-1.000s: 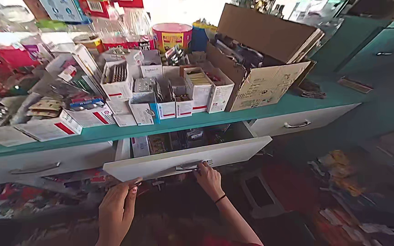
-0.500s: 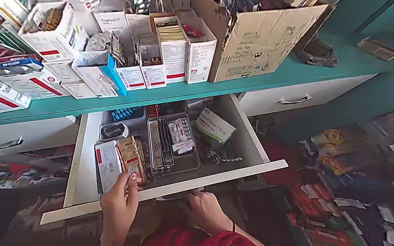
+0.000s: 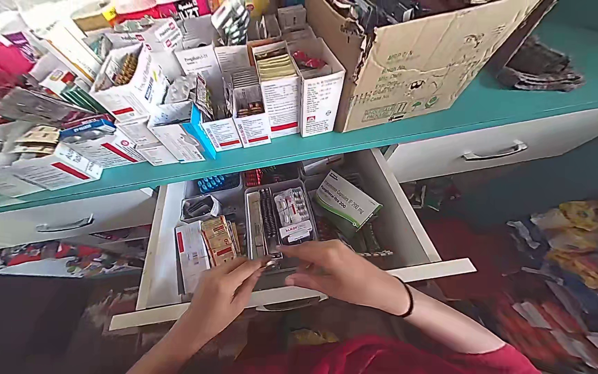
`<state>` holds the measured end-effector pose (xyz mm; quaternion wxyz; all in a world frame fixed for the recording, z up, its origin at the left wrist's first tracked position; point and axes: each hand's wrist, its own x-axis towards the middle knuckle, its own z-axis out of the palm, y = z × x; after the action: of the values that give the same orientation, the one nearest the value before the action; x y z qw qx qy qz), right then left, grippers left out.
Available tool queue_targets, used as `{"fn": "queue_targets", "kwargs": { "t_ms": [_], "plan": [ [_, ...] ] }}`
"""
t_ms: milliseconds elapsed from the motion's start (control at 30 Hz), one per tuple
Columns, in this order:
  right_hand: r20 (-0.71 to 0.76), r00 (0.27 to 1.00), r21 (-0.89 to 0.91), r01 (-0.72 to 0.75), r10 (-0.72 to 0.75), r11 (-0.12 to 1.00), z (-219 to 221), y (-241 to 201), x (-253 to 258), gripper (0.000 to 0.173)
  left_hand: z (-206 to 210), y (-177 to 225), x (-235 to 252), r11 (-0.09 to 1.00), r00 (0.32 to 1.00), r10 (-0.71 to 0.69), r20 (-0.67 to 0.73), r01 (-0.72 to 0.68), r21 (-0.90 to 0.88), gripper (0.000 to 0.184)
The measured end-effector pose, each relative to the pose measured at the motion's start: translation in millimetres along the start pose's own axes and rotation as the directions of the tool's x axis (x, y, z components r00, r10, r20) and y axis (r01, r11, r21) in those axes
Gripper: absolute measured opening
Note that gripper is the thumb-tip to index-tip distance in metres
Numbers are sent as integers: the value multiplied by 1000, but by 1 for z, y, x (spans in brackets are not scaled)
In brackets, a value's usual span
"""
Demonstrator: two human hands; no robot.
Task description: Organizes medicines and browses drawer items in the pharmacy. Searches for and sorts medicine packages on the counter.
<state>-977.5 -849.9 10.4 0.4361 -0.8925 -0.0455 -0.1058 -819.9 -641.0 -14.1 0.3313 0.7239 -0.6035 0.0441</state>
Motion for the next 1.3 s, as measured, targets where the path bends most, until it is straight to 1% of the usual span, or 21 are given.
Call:
{"fn": "queue_targets", "kwargs": {
  "t_ms": [33, 133, 200, 300, 333, 400, 433, 467, 533, 600, 667, 733, 867, 933, 1000, 1067, 1100, 1133, 1167, 1267, 1300],
  "plan": [
    [-15, 1000, 3, -16, 16, 1000, 7, -1, 9, 44, 2, 0, 14, 1000, 1000, 24, 9, -24, -11, 27],
    [-238, 965, -35, -121, 109, 992, 1, 6, 29, 28, 16, -9, 58, 992, 998, 42, 47, -36, -118, 25],
    [-248, 925, 83, -274, 287, 958, -24, 14, 36, 25, 32, -20, 86, 967, 991, 92, 99, -65, -246, 24],
    [-244, 841, 210, -441, 484, 872, -53, 34, 40, 21, 61, -29, 126, 932, 958, 199, 208, -119, -342, 28],
    [-271, 805, 249, -470, 527, 846, -60, 44, 38, 19, 68, -31, 138, 925, 927, 237, 291, -123, -360, 35],
    [-315, 728, 336, -514, 609, 789, -77, 60, 30, 15, 80, -34, 159, 923, 805, 272, 527, -64, -379, 53],
    [-330, 688, 364, -539, 646, 760, -87, 64, 28, 13, 89, -41, 168, 923, 762, 273, 587, -35, -384, 59],
    [-344, 655, 367, -566, 673, 738, -98, 69, 26, 12, 101, -51, 177, 922, 750, 255, 610, 1, -387, 61],
    [-389, 605, 331, -612, 695, 718, -113, 80, 23, 14, 125, -66, 198, 945, 791, 153, 592, 59, -323, 57],
    [-417, 581, 313, -630, 699, 710, -118, 97, 25, 19, 141, -72, 224, 966, 836, 33, 548, 113, -231, 53],
    [-416, 591, 258, -652, 691, 713, -119, 118, 32, 23, 148, -68, 250, 971, 844, -107, 526, 203, -127, 49],
    [-421, 600, 156, -691, 680, 706, -120, 139, 40, 26, 150, -64, 269, 966, 816, -179, 550, 251, -58, 49],
    [-464, 606, 70, -702, 646, 708, -123, 152, 50, 29, 149, -74, 278, 986, 714, -153, 683, 155, 59, 62],
    [-458, 614, 58, -701, 643, 711, -122, 153, 51, 33, 148, -76, 279, 985, 701, -171, 692, 117, 124, 64],
    [-451, 615, 120, -677, 647, 726, -119, 146, 52, 40, 145, -62, 278, 955, 703, -286, 651, 153, 255, 57],
    [-438, 628, 187, -637, 643, 748, -118, 140, 53, 47, 132, -33, 286, 883, 592, -465, 658, 258, 391, 59],
    [-426, 641, 190, -626, 638, 756, -117, 141, 52, 49, 135, -35, 281, 888, 643, -456, 615, 283, 363, 59],
    [-426, 657, 169, -618, 622, 768, -116, 144, 52, 49, 144, -46, 273, 917, 735, -393, 552, 272, 291, 58],
    [-430, 680, 125, -607, 594, 785, -117, 148, 51, 47, 151, -55, 267, 949, 804, -309, 507, 223, 225, 57],
    [-442, 753, -61, -568, 488, 821, -117, 164, 50, 33, 145, -54, 275, 943, 743, -279, 608, 93, 320, 61],
    [-453, 761, -103, -562, 464, 821, -114, 167, 51, 28, 143, -52, 275, 935, 730, -297, 616, 94, 341, 61]
  ]
}}
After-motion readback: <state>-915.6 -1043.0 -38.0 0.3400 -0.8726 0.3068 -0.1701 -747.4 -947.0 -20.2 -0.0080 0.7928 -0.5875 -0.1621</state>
